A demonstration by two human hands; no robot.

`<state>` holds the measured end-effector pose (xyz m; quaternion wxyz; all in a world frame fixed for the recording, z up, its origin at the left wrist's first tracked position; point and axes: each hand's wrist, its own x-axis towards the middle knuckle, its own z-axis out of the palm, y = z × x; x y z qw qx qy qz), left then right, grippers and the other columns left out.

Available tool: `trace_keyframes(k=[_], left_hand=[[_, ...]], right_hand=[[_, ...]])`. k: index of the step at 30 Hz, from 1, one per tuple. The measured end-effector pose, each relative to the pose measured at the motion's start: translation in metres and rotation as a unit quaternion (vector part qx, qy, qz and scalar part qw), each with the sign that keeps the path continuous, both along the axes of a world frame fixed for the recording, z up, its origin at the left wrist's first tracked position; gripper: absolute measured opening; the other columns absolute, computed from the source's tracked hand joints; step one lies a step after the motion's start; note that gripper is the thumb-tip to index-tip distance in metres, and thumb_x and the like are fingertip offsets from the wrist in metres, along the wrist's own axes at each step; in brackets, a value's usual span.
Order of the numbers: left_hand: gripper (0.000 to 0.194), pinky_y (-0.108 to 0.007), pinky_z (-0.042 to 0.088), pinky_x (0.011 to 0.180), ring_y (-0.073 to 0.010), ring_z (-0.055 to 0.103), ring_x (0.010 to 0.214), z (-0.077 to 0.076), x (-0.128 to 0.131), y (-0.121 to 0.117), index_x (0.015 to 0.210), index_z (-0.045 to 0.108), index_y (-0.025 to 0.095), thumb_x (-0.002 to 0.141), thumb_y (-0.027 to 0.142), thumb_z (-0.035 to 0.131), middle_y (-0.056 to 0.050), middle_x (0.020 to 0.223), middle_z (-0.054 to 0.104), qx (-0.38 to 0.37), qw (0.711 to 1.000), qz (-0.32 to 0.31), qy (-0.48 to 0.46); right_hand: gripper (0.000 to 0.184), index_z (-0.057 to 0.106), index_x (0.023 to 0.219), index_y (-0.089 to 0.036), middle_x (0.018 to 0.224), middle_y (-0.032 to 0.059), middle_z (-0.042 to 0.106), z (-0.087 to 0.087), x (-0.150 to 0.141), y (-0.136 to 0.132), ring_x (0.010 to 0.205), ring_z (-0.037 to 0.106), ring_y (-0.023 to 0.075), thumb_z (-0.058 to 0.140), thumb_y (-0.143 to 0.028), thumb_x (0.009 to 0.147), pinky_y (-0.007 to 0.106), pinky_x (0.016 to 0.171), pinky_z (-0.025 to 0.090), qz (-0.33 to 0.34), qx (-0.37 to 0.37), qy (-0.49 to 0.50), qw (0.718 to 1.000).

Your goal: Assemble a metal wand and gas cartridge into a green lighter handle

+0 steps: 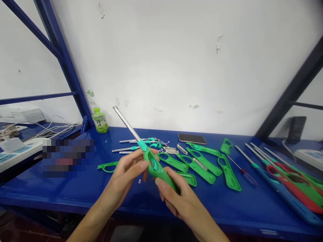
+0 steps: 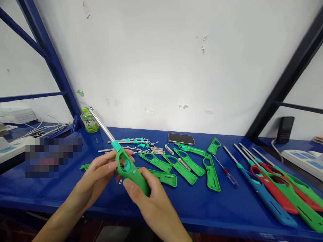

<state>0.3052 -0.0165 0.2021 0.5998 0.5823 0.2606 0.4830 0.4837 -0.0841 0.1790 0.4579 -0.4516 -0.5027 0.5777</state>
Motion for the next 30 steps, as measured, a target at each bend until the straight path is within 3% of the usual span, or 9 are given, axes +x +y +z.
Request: trace_keyframes(k=[4, 7, 12, 16, 19, 22, 26, 30], left_hand=[[0.042, -0.026, 0.051, 0.067, -0.0186, 0.064, 0.078, 0.002, 0.004, 0.001, 0.108, 0.083, 0.018, 0.091, 0.056, 0.079, -0.009, 0.096, 0.076, -0.023, 0.997, 0.074, -0.028], [0.041, -0.025, 0.051, 0.064, -0.0186, 0.064, 0.075, 0.005, 0.003, 0.005, 0.088, 0.082, 0.016, 0.085, 0.057, 0.086, -0.008, 0.086, 0.074, -0.019, 0.992, 0.114, -0.045], [0.044, -0.025, 0.058, 0.072, -0.0197, 0.070, 0.081, 0.008, 0.001, 0.007, 0.082, 0.082, 0.015, 0.080, 0.057, 0.091, -0.008, 0.086, 0.075, -0.034, 0.993, 0.083, -0.073], [0.039, -0.022, 0.060, 0.074, -0.0173, 0.071, 0.081, 0.007, 0.001, 0.001, 0.083, 0.081, 0.017, 0.083, 0.055, 0.090, -0.005, 0.085, 0.074, -0.029, 0.991, 0.059, -0.118], [0.035, -0.020, 0.059, 0.072, -0.0156, 0.070, 0.079, 0.006, 0.001, -0.003, 0.084, 0.080, 0.018, 0.086, 0.052, 0.088, -0.003, 0.084, 0.073, -0.023, 0.989, 0.056, -0.132], [0.033, -0.021, 0.060, 0.075, -0.0156, 0.071, 0.081, 0.004, 0.001, -0.005, 0.088, 0.080, 0.019, 0.090, 0.051, 0.085, -0.003, 0.086, 0.072, -0.020, 0.988, 0.048, -0.143], [0.034, -0.022, 0.059, 0.075, -0.0153, 0.070, 0.079, 0.002, 0.004, -0.006, 0.085, 0.079, 0.019, 0.088, 0.051, 0.087, -0.002, 0.083, 0.070, -0.032, 0.984, 0.054, -0.169], [0.035, -0.022, 0.058, 0.072, -0.0148, 0.069, 0.076, 0.002, 0.008, -0.009, 0.081, 0.077, 0.018, 0.086, 0.050, 0.089, -0.002, 0.081, 0.069, -0.045, 0.981, 0.053, -0.182]], right_hand=[[0.050, 0.072, 0.105, -0.022, 0.079, -0.0030, 0.056, 0.002, 0.000, -0.002, 0.067, 0.047, 0.0130, 0.068, -0.071, 0.097, 0.026, 0.062, 0.039, -0.017, 0.051, -0.079, 0.995], [0.043, 0.071, 0.092, -0.023, 0.085, -0.0005, 0.063, 0.004, -0.006, -0.006, 0.081, 0.056, 0.0182, 0.066, -0.065, 0.098, 0.029, 0.075, 0.043, -0.040, 0.095, -0.128, 0.986], [0.045, 0.075, 0.098, -0.024, 0.091, 0.0035, 0.070, 0.006, -0.018, -0.015, 0.091, 0.059, 0.0246, 0.060, -0.067, 0.100, 0.034, 0.080, 0.043, -0.093, 0.090, -0.183, 0.975], [0.053, 0.079, 0.102, -0.025, 0.099, 0.0058, 0.073, 0.008, -0.020, -0.019, 0.097, 0.063, 0.0265, 0.065, -0.075, 0.094, 0.034, 0.083, 0.047, -0.106, 0.071, -0.124, 0.984], [0.057, 0.079, 0.096, -0.025, 0.092, 0.0049, 0.072, 0.008, -0.021, -0.019, 0.095, 0.064, 0.0264, 0.064, -0.080, 0.091, 0.035, 0.084, 0.048, -0.091, 0.061, -0.095, 0.989], [0.048, 0.079, 0.094, -0.028, 0.090, 0.0036, 0.074, 0.007, -0.024, -0.018, 0.090, 0.066, 0.0261, 0.063, -0.073, 0.095, 0.035, 0.082, 0.047, -0.094, 0.115, -0.141, 0.979], [0.032, 0.077, 0.105, -0.027, 0.092, 0.0039, 0.079, 0.000, -0.028, -0.016, 0.081, 0.070, 0.0251, 0.063, -0.055, 0.101, 0.034, 0.074, 0.046, -0.111, 0.188, -0.201, 0.955], [0.030, 0.073, 0.115, -0.025, 0.090, 0.0045, 0.080, -0.006, -0.031, -0.016, 0.076, 0.073, 0.0254, 0.065, -0.050, 0.101, 0.035, 0.072, 0.047, -0.116, 0.228, -0.224, 0.941]])
